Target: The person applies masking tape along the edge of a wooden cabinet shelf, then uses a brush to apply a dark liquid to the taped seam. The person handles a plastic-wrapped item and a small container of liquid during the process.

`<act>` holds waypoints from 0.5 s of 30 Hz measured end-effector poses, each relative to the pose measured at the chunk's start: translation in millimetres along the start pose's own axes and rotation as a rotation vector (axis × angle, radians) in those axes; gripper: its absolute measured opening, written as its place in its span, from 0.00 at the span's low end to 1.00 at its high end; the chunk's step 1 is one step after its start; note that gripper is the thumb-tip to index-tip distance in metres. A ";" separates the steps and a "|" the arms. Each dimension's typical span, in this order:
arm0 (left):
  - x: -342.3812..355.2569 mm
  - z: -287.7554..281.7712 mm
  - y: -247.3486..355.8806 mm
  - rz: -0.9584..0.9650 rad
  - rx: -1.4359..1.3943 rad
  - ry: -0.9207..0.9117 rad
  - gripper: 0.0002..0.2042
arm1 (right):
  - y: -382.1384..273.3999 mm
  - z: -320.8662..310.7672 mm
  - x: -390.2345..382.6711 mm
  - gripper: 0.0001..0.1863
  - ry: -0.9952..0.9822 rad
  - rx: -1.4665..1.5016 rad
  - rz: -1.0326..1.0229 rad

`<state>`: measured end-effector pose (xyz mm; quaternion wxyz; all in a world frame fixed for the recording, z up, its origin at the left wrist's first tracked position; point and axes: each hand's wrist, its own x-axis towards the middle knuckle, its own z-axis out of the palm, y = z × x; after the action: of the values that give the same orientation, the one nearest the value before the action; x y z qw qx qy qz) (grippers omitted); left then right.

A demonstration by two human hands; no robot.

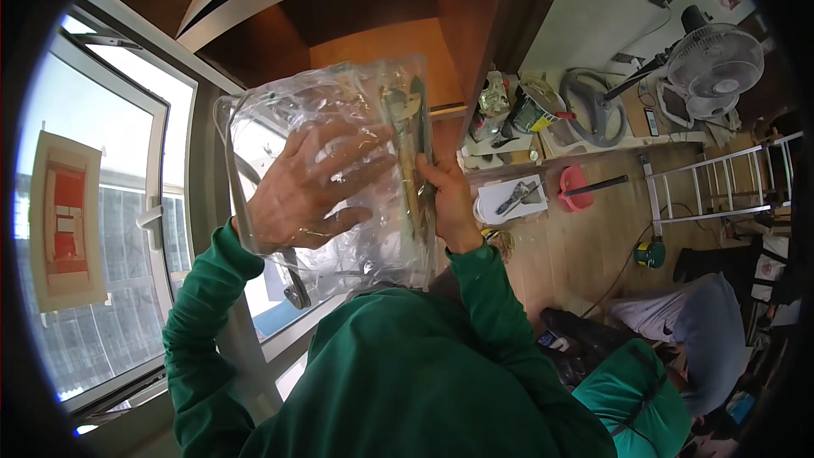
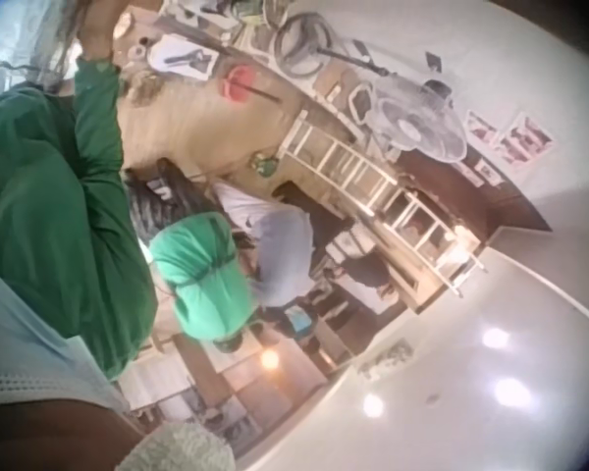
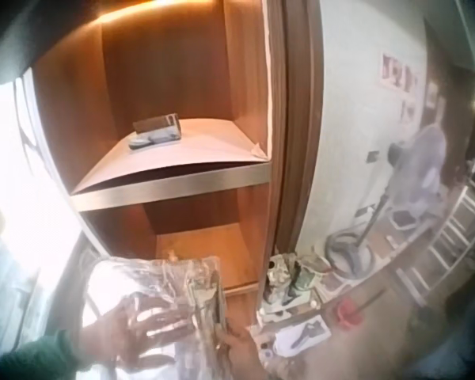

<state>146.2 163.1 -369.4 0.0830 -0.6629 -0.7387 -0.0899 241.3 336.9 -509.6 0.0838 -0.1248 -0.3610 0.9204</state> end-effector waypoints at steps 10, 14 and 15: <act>-16.4 56.5 -9.4 -0.652 -0.600 0.382 0.07 | 14.9 -0.4 -4.3 0.15 -0.049 0.032 -0.017; -14.4 61.4 -3.1 -0.708 -0.844 0.533 0.09 | 17.5 2.9 -6.3 0.14 -0.042 0.105 0.036; -15.2 64.0 -3.0 -0.701 -0.806 0.515 0.09 | 18.4 2.1 -6.9 0.14 -0.028 0.109 0.035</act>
<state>144.7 163.7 -435.3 -0.0331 -0.3154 -0.7773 -0.5434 246.1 320.5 -519.5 0.0692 -0.1134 -0.3091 0.9417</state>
